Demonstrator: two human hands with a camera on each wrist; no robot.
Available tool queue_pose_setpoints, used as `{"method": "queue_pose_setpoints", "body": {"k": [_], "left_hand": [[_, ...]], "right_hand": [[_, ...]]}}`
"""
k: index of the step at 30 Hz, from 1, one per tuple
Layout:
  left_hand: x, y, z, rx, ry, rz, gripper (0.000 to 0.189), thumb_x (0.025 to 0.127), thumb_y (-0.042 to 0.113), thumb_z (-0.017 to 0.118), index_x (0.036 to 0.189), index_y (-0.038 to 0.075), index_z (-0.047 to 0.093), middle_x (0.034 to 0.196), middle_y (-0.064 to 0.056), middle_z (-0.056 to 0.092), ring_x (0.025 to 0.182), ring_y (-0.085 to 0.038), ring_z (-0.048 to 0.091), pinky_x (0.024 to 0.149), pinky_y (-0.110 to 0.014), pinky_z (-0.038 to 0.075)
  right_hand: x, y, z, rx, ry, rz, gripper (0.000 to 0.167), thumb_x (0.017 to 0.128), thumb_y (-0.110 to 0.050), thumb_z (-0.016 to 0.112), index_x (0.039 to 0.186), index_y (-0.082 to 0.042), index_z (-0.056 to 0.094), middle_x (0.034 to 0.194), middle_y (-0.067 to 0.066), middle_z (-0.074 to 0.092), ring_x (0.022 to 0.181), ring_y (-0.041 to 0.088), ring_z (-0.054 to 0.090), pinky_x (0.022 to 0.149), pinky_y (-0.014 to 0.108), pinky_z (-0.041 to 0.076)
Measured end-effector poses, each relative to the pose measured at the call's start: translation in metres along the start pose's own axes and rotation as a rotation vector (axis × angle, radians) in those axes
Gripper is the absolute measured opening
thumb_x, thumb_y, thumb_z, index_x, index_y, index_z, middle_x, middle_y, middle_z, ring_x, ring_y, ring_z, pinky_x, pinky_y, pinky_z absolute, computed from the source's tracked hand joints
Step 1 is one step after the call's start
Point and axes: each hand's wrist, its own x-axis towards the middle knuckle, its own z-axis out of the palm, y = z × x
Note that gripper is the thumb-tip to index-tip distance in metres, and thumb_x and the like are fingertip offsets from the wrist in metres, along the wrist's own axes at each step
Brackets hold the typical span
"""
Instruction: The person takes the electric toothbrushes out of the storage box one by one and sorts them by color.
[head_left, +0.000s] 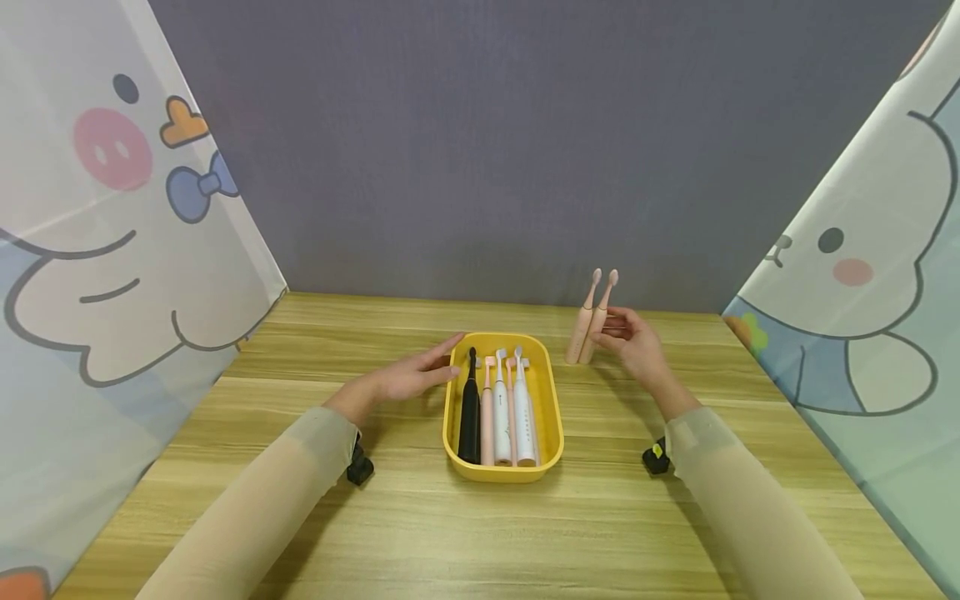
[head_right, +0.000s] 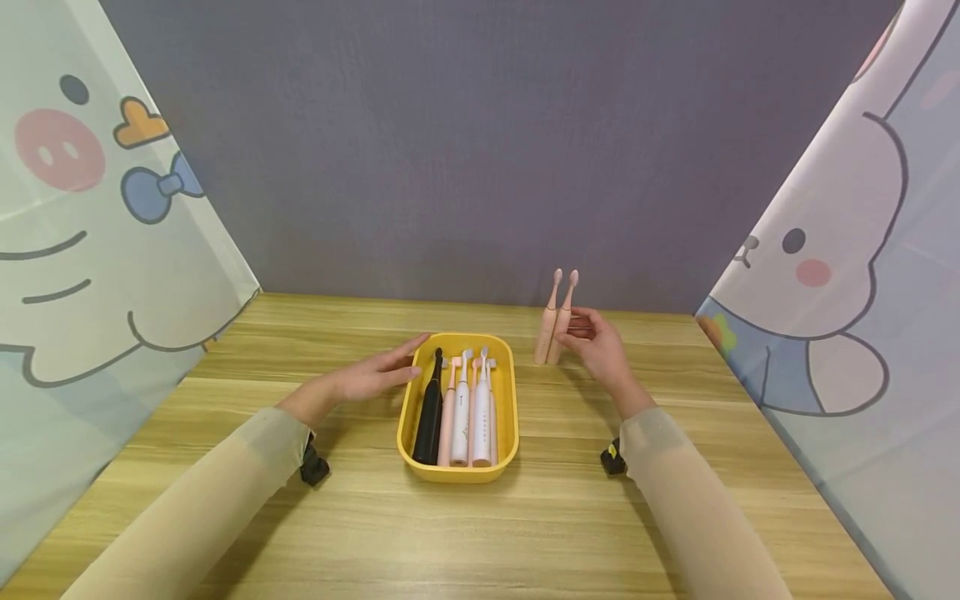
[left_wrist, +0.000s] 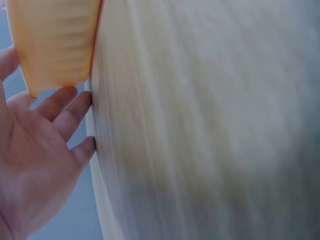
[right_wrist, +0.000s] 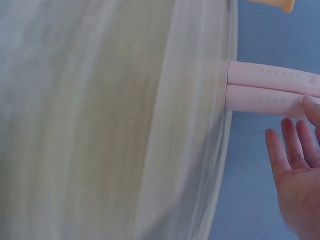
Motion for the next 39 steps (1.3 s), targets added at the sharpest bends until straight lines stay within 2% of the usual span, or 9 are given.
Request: {"method": "queue_pose_setpoints", "body": {"k": [9,13,20,27,34,39], "left_hand": [[0.001,0.002,0.000,-0.009,-0.003,-0.001,0.081,0.115,0.056,0.047,0.179,0.033,0.003,0.186,-0.014,0.011,0.168,-0.044,0.025,0.134,-0.068,0.024],[0.000,0.002,0.001,-0.008,0.000,-0.009,0.082,0.114,0.059,0.048,0.179,0.035,0.003,0.186,-0.013,0.012,0.168,-0.043,0.026,0.134,-0.067,0.024],[0.001,0.000,0.001,-0.001,0.010,-0.013,0.079,0.116,0.056,0.046,0.179,0.036,0.003,0.186,-0.012,0.012,0.168,-0.043,0.027,0.135,-0.067,0.024],[-0.001,0.000,0.000,-0.002,0.008,-0.022,0.078,0.116,0.055,0.047,0.178,0.039,0.003,0.186,-0.011,0.013,0.168,-0.041,0.027,0.134,-0.067,0.025],[0.000,-0.001,0.001,0.014,0.007,-0.015,0.081,0.114,0.060,0.047,0.178,0.038,0.003,0.186,-0.012,0.013,0.168,-0.042,0.026,0.134,-0.069,0.023],[0.000,0.000,0.001,0.006,0.010,-0.020,0.079,0.114,0.059,0.047,0.178,0.040,0.003,0.186,-0.010,0.013,0.168,-0.041,0.027,0.135,-0.067,0.024]], "right_hand": [[-0.007,0.004,-0.014,0.012,0.005,-0.017,0.062,0.106,-0.012,0.075,0.162,0.000,0.049,0.153,0.029,0.060,0.106,-0.009,0.064,0.090,0.007,0.056],[-0.016,0.004,-0.022,-0.014,-0.008,-0.009,0.061,0.108,-0.015,0.073,0.163,-0.002,0.048,0.154,0.030,0.059,0.106,-0.009,0.063,0.090,0.007,0.054],[-0.027,0.002,-0.027,-0.043,-0.023,-0.014,0.060,0.109,-0.020,0.073,0.159,0.002,0.050,0.151,0.034,0.060,0.103,-0.008,0.066,0.088,0.012,0.058],[-0.035,0.003,-0.024,-0.021,-0.056,-0.038,0.053,0.109,-0.015,0.070,0.155,0.007,0.054,0.145,0.035,0.063,0.102,-0.006,0.069,0.087,0.016,0.061],[-0.043,-0.004,-0.014,0.016,-0.078,-0.059,0.044,0.110,-0.010,0.068,0.149,0.007,0.059,0.139,0.036,0.064,0.102,0.006,0.074,0.089,0.029,0.067],[-0.043,-0.011,-0.003,0.041,-0.111,-0.077,0.042,0.110,-0.005,0.065,0.148,0.009,0.058,0.141,0.037,0.062,0.106,0.009,0.074,0.091,0.028,0.066]]}}
